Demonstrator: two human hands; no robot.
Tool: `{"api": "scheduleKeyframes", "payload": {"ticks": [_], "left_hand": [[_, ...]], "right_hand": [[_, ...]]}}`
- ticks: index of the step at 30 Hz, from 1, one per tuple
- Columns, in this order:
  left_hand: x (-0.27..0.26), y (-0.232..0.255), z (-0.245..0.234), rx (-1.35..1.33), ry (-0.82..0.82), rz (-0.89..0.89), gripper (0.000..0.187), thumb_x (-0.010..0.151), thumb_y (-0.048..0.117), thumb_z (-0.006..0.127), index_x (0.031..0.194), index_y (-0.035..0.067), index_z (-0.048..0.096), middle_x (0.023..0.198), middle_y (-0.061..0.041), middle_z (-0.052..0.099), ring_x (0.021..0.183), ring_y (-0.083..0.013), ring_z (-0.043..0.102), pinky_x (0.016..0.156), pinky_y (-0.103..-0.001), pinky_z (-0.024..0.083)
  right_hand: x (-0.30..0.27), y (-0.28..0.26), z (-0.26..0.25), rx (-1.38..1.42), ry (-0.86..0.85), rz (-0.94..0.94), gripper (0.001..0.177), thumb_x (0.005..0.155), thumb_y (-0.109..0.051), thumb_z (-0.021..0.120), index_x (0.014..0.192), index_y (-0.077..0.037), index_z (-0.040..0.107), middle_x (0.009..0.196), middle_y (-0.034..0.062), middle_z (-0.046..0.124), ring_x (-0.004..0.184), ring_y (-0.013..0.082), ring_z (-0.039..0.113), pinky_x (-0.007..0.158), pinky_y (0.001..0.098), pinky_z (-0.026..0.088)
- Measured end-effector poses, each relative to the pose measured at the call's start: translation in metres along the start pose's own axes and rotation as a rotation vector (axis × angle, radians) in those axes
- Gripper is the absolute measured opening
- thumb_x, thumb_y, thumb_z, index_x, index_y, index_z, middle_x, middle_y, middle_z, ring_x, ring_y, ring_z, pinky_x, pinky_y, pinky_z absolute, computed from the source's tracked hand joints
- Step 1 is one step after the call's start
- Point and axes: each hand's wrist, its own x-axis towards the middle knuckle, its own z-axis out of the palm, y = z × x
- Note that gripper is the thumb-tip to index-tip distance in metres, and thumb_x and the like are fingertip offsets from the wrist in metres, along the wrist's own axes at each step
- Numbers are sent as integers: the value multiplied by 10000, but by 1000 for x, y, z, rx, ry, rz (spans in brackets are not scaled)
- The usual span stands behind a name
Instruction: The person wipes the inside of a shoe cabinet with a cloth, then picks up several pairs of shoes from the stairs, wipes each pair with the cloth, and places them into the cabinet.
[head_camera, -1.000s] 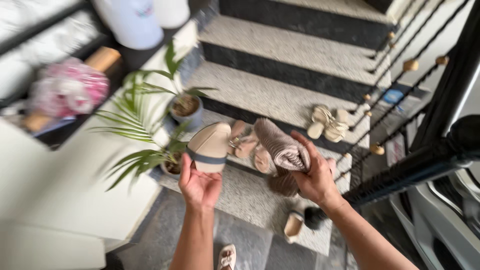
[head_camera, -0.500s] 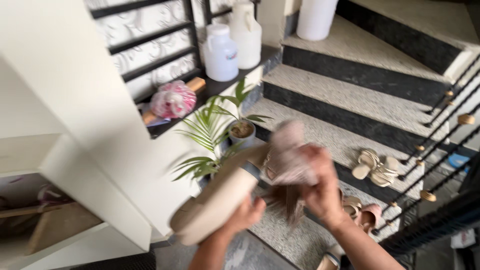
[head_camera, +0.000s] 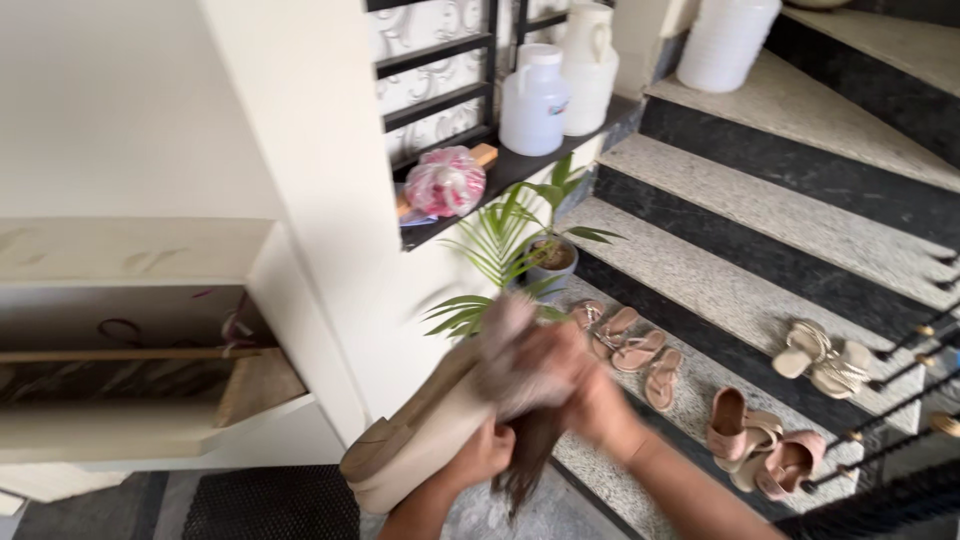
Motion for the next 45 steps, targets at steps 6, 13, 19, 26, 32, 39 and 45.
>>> {"api": "scheduleKeyframes", "payload": {"ticks": [6,13,19,26,32,39,45], "left_hand": [[-15,6,-13,-53,-16,35,608,901,186,694,1418,-76,511,1338,-204,534,1261,-327,505,1083,-432,396],[-35,11,-59,11,-166,-61,582,906,157,677,1419,-65,512,1315,-169,533,1241,-296,494,1067,-408,392],[-39,18,-48,40,-126,14,562,911,132,662,1420,-55,513,1295,-140,532,1224,-269,485,1054,-389,389],[-46,17,-72,-135,-89,1,540,917,103,645,1421,-44,514,1273,-105,530,1204,-238,475,1039,-365,385],[-44,27,-100,-596,-65,22,516,980,97,640,1443,-107,539,1215,-125,510,1142,-253,454,1008,-388,398],[-39,47,-65,-1212,-64,-3,882,1012,702,333,1565,16,364,1546,-164,463,1400,-288,450,1167,-449,312],[-51,56,-41,-936,-53,-131,1037,905,804,213,1559,16,377,1582,-110,482,1437,-230,450,1209,-389,283]], "right_hand": [[8,41,57,-128,-176,-153,357,1036,-119,364,1292,-32,597,1234,178,615,1245,334,602,1066,456,582],[15,42,73,-22,6,224,597,907,-269,620,1452,-142,413,1390,147,513,1295,341,531,1044,528,525],[13,41,79,-444,-1,-46,452,1005,-371,467,1368,-113,545,1293,146,518,1289,273,549,1098,419,517],[16,62,85,428,196,34,490,968,-369,565,1288,2,580,1200,212,639,1146,327,623,987,454,574],[17,72,-11,-1081,586,-298,410,919,-153,625,1328,-139,652,1392,149,580,1280,250,600,1070,365,578],[18,48,114,545,370,-204,469,886,-89,674,1354,-57,673,1651,-84,368,1501,272,394,1195,552,399],[34,0,80,-1132,125,-486,557,773,7,673,1314,-122,716,1556,158,504,1512,380,360,1219,567,377]]}}
